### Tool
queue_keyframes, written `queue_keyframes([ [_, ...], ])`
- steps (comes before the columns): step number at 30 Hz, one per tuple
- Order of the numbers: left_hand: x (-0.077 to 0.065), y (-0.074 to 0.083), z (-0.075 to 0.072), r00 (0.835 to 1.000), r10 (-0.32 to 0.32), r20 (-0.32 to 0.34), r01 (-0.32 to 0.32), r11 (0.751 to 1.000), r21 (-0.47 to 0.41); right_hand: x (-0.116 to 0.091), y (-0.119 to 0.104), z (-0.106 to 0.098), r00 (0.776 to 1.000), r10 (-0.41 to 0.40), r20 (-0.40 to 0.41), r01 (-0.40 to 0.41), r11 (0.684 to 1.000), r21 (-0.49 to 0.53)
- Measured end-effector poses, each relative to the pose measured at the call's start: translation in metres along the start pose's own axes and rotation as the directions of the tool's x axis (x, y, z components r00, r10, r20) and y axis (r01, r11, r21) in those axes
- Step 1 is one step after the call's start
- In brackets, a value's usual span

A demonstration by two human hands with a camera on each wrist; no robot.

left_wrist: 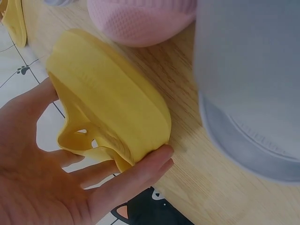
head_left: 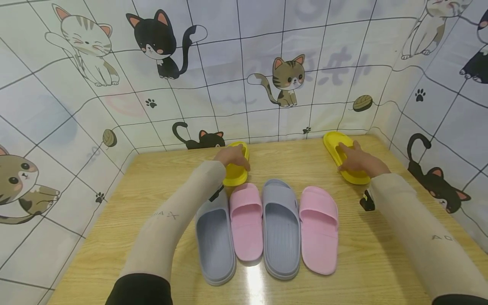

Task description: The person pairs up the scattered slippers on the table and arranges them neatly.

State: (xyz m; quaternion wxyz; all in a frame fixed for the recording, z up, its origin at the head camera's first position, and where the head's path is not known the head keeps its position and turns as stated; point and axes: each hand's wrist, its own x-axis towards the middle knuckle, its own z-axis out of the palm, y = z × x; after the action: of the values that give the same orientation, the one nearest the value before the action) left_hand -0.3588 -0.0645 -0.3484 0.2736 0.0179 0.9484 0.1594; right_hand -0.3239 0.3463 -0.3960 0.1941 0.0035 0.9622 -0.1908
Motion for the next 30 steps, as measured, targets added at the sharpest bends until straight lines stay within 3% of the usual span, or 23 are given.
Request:
queue_keyframes([
  [30,0.004,0.017,0.008,1.0,0.018,-0.007,-0.018,1.0,-0.02,-0.003,-0.002,0.001,1.0,0.006,-0.008,-0.006,1.0,-0.008],
])
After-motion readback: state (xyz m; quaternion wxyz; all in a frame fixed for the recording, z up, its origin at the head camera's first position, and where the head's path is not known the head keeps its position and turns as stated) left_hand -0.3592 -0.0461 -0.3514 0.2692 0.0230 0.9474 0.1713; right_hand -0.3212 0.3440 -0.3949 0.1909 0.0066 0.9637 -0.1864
